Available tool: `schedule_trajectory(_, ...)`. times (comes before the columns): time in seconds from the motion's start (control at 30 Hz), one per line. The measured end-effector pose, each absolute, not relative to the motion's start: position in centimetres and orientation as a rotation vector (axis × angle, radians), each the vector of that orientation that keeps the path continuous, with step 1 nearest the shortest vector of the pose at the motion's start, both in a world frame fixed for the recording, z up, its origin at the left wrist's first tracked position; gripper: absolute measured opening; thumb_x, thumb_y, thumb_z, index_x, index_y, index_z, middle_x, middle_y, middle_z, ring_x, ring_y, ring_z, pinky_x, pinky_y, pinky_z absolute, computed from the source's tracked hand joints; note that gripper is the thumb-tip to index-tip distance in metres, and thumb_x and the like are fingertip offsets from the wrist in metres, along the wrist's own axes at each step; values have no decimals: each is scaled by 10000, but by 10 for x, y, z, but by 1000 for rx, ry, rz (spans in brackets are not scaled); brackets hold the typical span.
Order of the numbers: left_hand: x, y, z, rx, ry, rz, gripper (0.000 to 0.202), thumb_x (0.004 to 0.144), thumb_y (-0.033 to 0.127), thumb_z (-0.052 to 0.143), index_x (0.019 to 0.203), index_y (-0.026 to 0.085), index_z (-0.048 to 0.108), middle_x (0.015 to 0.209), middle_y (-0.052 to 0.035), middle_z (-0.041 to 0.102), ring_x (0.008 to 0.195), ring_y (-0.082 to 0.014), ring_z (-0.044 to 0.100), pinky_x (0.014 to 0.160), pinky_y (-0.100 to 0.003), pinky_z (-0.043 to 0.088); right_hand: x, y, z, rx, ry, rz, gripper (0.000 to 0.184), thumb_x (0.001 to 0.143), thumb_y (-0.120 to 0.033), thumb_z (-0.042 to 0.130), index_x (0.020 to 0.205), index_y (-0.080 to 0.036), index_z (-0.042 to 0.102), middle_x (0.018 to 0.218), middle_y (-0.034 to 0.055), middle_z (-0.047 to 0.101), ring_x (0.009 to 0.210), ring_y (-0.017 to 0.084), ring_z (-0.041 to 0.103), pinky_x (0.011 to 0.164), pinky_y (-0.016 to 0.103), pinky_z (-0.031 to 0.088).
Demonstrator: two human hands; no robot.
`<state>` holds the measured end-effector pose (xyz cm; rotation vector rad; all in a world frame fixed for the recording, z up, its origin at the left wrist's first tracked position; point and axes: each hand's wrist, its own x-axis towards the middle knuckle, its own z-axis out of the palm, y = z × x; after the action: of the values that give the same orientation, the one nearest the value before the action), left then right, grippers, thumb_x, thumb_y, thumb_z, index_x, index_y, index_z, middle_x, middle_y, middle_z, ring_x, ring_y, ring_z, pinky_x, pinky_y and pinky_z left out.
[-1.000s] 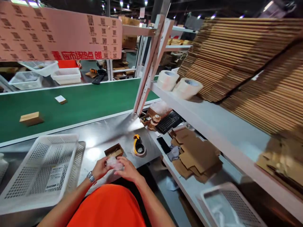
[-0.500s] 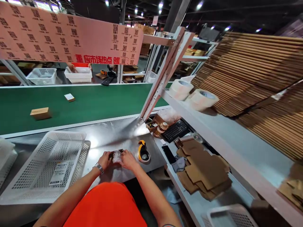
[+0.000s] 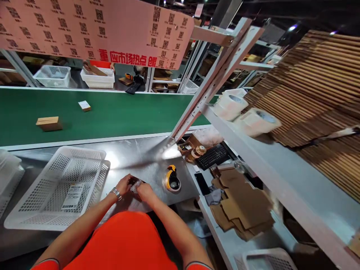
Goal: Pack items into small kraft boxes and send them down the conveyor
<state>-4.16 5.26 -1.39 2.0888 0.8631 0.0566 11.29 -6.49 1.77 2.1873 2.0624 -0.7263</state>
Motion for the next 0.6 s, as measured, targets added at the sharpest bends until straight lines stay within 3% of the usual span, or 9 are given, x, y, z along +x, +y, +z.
schedule_trajectory(0.13, -48, 37, -21, 2029, 994, 84, 609, 1001, 108, 529, 1607, 100, 469, 1360, -195, 766, 1262, -316, 740, 1110, -395, 560, 109, -55, 14, 2156, 2038, -704, 467, 841, -65, 701, 1307, -102, 679, 1220, 239, 778, 1004, 307, 756, 881, 397, 614)
schedule_trajectory(0.23, -49, 31, -27, 2009, 1017, 85, 555, 1022, 105, 477, 1574, 94, 529, 1381, -214, 763, 1277, -312, 742, 1134, -399, 555, 112, -53, 14, 2120, 2024, -730, 553, 864, -94, 699, 1413, -135, 641, 1304, 244, 752, 988, 302, 759, 872, 398, 605)
schedule_trajectory(0.37, -49, 33, -30, 2014, 1000, 84, 534, 1039, 100, 405, 1536, 39, 590, 1418, -233, 742, 1309, -307, 726, 1172, -361, 522, 111, -56, 14, 2159, 2000, -781, 544, 901, -140, 691, 1440, -186, 639, 1296, 176, 766, 1023, 280, 754, 892, 347, 575)
schedule_trajectory(0.6, -49, 37, -32, 2001, 995, 117, 528, 999, 97, 453, 1496, 72, 632, 1256, -186, 805, 1171, -305, 769, 1072, -356, 570, 104, -65, 16, 2249, 1996, -818, 543, 906, -89, 630, 1448, -117, 642, 1434, 185, 703, 1243, 292, 704, 1041, 331, 545)
